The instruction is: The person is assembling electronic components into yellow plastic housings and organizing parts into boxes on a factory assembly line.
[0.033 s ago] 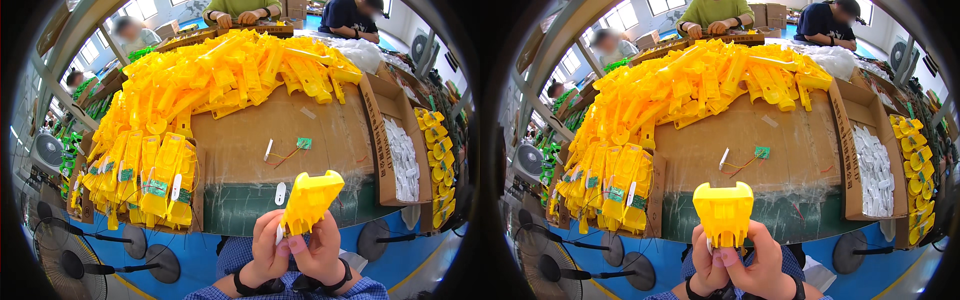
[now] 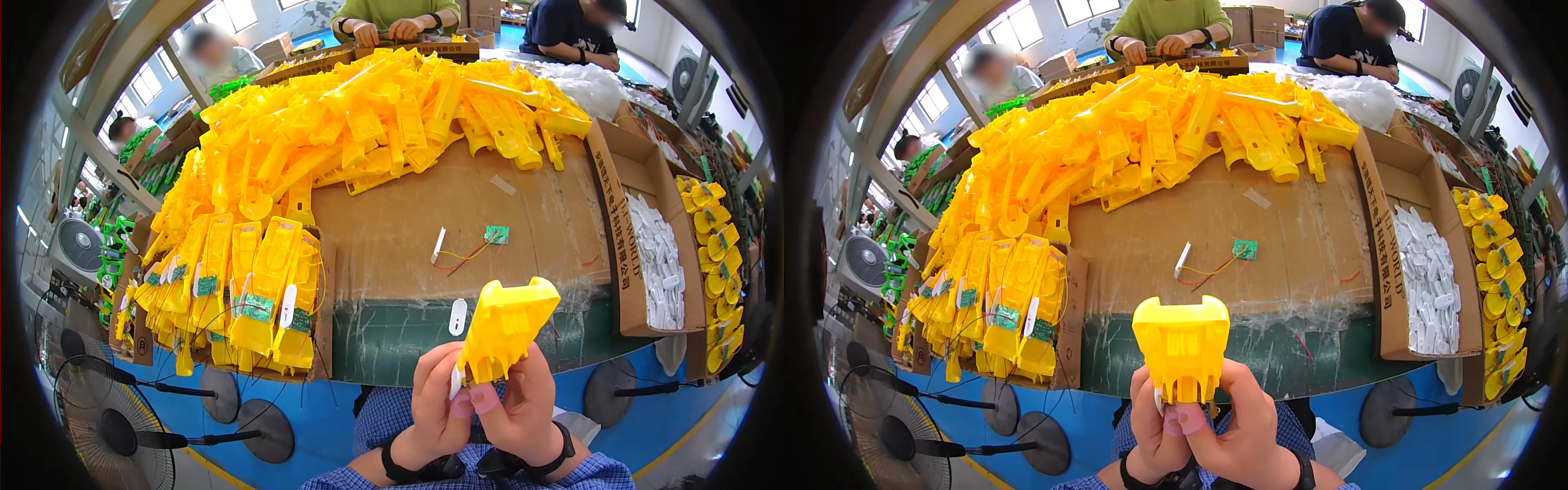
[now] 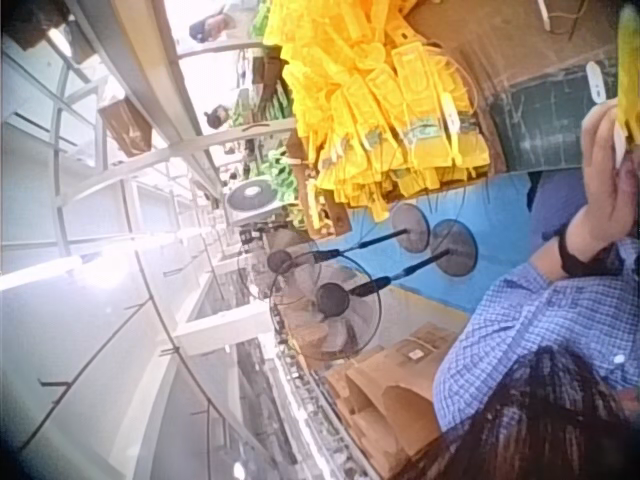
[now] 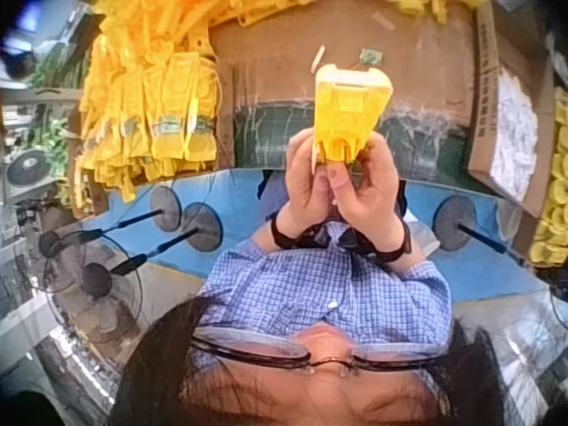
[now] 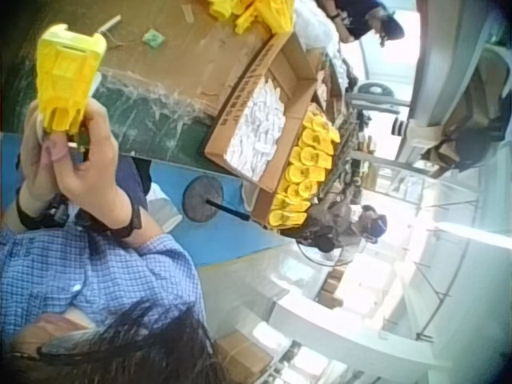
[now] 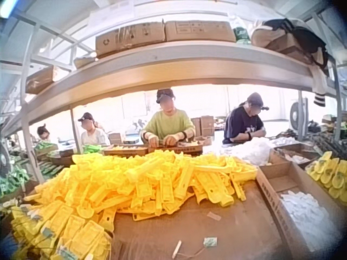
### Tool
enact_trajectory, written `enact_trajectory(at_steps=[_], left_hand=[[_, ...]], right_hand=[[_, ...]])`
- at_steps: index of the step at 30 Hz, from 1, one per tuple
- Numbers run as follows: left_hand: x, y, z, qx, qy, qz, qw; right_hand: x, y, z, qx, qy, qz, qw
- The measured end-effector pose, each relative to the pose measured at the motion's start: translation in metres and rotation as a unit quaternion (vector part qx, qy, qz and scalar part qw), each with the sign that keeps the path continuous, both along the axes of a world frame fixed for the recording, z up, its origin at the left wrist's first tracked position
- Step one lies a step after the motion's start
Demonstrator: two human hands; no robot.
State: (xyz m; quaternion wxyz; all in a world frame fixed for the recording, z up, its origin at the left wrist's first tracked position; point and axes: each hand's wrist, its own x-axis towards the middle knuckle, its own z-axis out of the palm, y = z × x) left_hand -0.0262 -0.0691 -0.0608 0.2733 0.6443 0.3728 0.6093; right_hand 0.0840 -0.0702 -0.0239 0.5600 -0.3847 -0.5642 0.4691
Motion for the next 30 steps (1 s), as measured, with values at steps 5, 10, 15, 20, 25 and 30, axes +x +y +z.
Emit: enact_trajectory(at_steps=[5, 10, 15, 20, 25, 30], left_hand=[[-0.004, -0.004, 0.000, -0.034, -0.020, -0.006, 0.999], [0.000, -0.009, -0.001, -0.138, -0.213, -0.052, 0.966], [-0.001, -0.010, 0.006, -0.108, -0.267, -0.108, 0.952], [0.000, -0.012, -0.007, -0.134, -0.302, -0.123, 0.936], [0.003, -0.011, -0.001, -0.102, -0.308, -0.088, 0.942], [-0.003, -0.003, 0.003, -0.101, -0.290, -0.081, 0.948]], right_hand=[[0.009, 0.009, 0.001, -0.021, -0.007, 0.068, 0.997], [0.015, 0.010, 0.000, 0.025, -0.026, 0.060, 0.998], [0.011, 0.007, 0.001, 0.045, -0.045, 0.086, 0.994], [-0.001, 0.002, 0.001, 0.045, -0.043, 0.013, 0.998], [-0.005, 0.003, -0.001, 0.072, -0.062, -0.008, 0.995], [0.006, 0.015, -0.005, 0.026, -0.093, 0.053, 0.994]])
